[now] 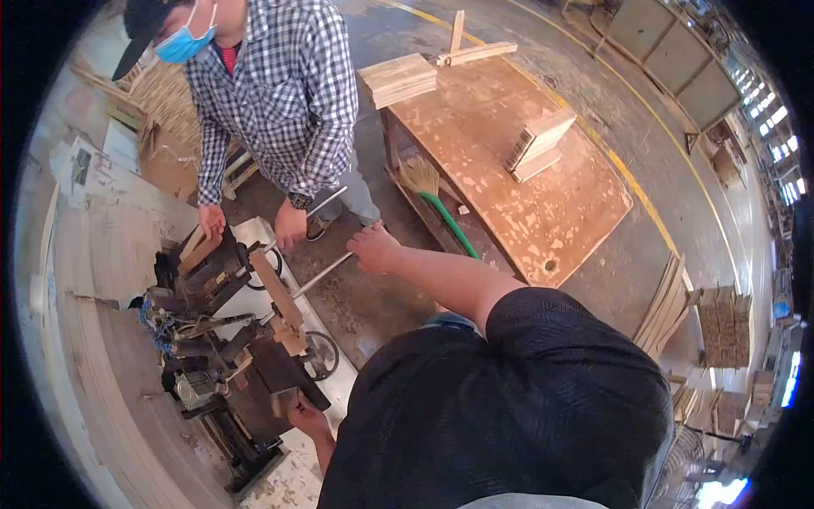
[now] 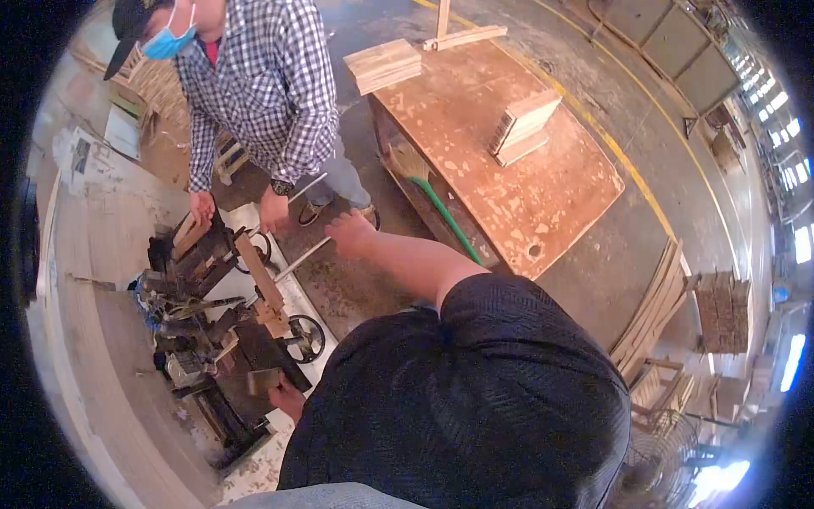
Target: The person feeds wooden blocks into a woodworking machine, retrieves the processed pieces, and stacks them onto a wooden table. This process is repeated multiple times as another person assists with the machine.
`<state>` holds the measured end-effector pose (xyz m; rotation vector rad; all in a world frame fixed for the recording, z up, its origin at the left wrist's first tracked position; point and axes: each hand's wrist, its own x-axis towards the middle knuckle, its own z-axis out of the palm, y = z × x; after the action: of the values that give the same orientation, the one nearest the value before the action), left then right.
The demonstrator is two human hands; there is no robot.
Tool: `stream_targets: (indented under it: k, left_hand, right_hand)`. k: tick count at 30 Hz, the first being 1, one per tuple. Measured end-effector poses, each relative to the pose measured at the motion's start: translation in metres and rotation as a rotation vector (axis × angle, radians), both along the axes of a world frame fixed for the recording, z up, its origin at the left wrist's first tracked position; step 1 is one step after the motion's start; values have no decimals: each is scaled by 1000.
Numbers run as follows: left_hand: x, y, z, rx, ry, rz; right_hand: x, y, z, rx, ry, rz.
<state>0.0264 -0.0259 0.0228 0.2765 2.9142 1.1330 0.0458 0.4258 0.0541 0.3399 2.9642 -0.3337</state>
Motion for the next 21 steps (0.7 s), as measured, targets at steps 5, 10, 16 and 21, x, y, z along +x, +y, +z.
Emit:
stream_targets:
  k: [5,10,16,21]
  left_hand:
    - [-27,3,-22,-32,387,-195]
    - [-33,16,-17,-135,430,-246]
    - [-38,10,-27,-201,462,-271]
    - [-36,15,-25,-256,444,-227]
  right_hand:
    - [-6,6,-23,-3,55,25]
    - [-5,4,-18,-1,37,-14]
    - [-24,12,-5,-146,-166,-77]
    - [-46,24,0,-146,-349,-20]
